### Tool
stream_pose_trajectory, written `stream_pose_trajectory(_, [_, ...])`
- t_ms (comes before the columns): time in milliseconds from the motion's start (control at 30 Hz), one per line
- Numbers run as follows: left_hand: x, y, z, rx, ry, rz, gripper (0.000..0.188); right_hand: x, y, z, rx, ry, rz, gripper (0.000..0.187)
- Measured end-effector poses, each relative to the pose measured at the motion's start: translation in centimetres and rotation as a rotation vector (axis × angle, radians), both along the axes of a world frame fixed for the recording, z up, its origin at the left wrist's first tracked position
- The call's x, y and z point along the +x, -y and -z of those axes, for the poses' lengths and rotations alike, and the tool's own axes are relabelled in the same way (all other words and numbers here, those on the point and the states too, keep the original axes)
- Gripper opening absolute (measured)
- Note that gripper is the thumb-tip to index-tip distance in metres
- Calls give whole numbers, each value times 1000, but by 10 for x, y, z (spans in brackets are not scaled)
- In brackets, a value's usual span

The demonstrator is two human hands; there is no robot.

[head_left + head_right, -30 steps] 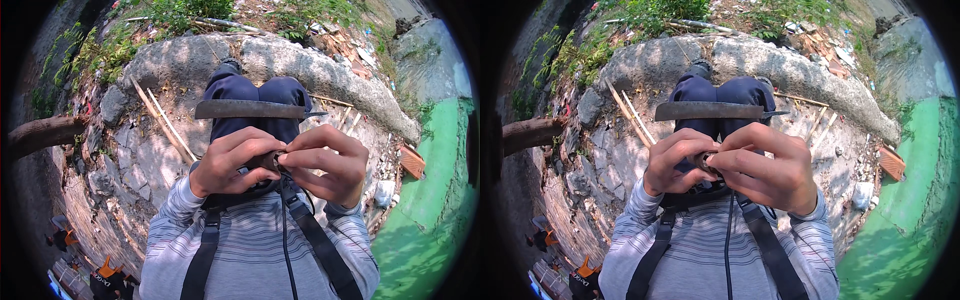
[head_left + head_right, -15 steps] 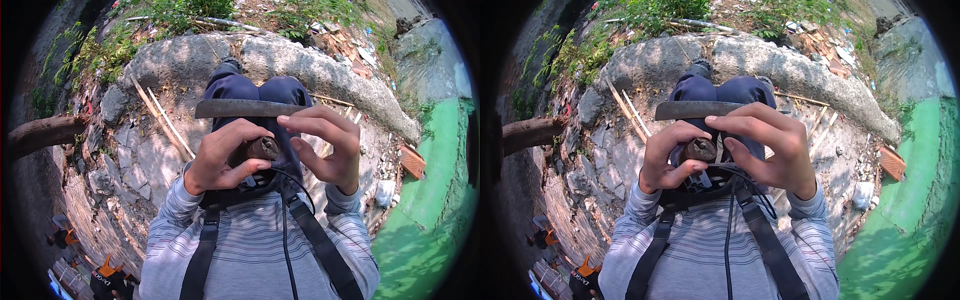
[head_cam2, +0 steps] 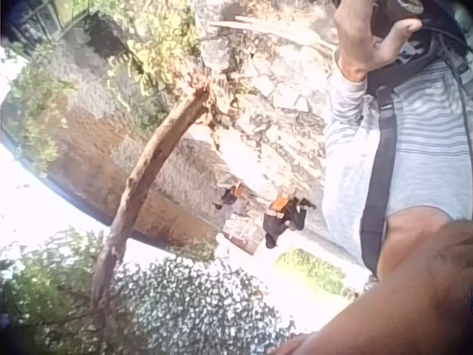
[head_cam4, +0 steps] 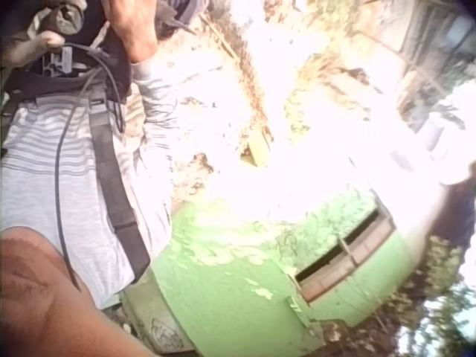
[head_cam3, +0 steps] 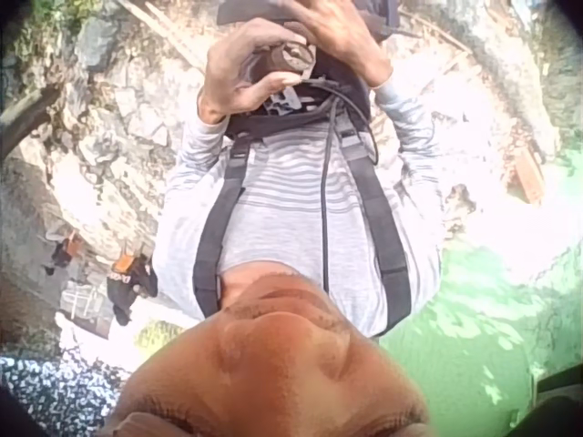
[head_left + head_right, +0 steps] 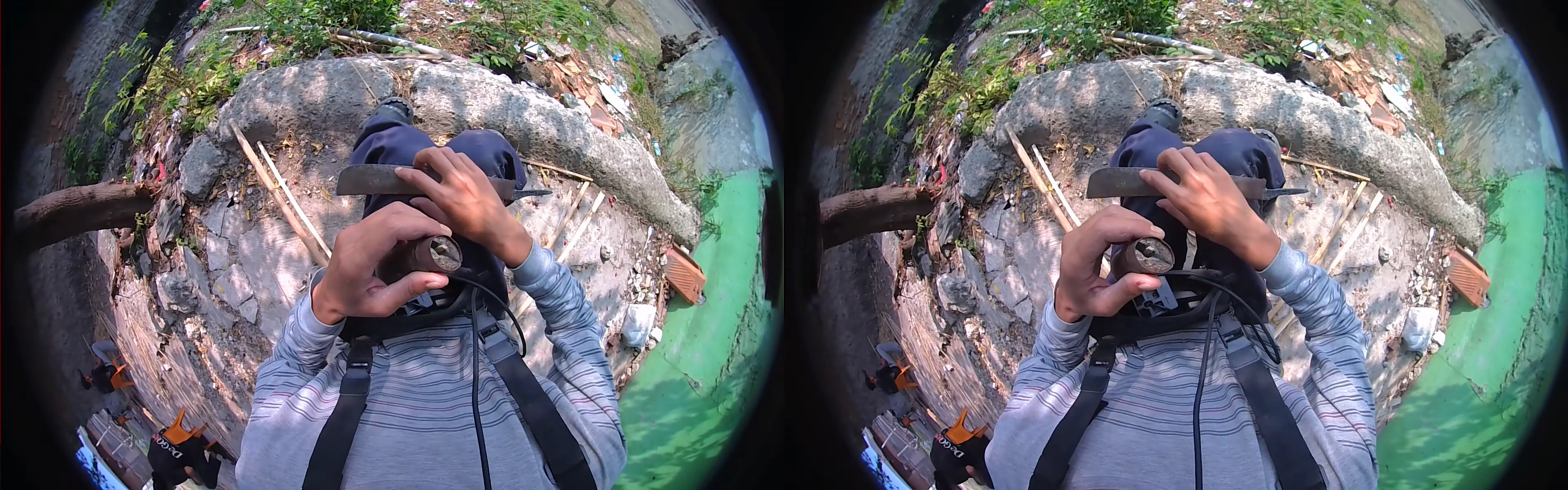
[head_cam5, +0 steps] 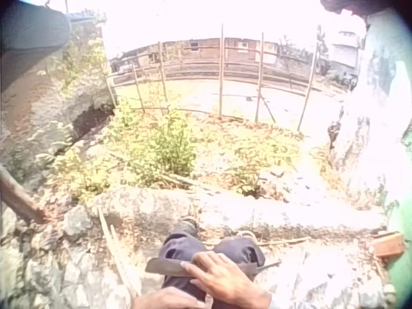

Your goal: The person trims wooden sticks using a knife blade, fits the blade and wooden wedges into a wooden handle, and pounds the handle with a stone.

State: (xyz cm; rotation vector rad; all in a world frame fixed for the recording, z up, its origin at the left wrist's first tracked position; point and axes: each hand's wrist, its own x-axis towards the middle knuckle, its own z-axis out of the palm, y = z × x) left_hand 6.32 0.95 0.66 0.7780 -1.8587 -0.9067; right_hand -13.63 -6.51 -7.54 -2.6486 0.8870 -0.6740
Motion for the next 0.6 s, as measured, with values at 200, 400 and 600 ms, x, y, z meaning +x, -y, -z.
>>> stream_pose_trajectory(200, [1,-7,-1,-36,-51,-88,54,-4,3,-6,31,22,-39,57])
stream_pose_trajectory(400, [2,-4,-4,-128,-41,-44,49,-4,-3,-9,107,-40,64,68])
stream_pose_trajectory(600, [4,-10,-9,-128,-49,-33,45,-9,-6,-20,79,-19,94,66])
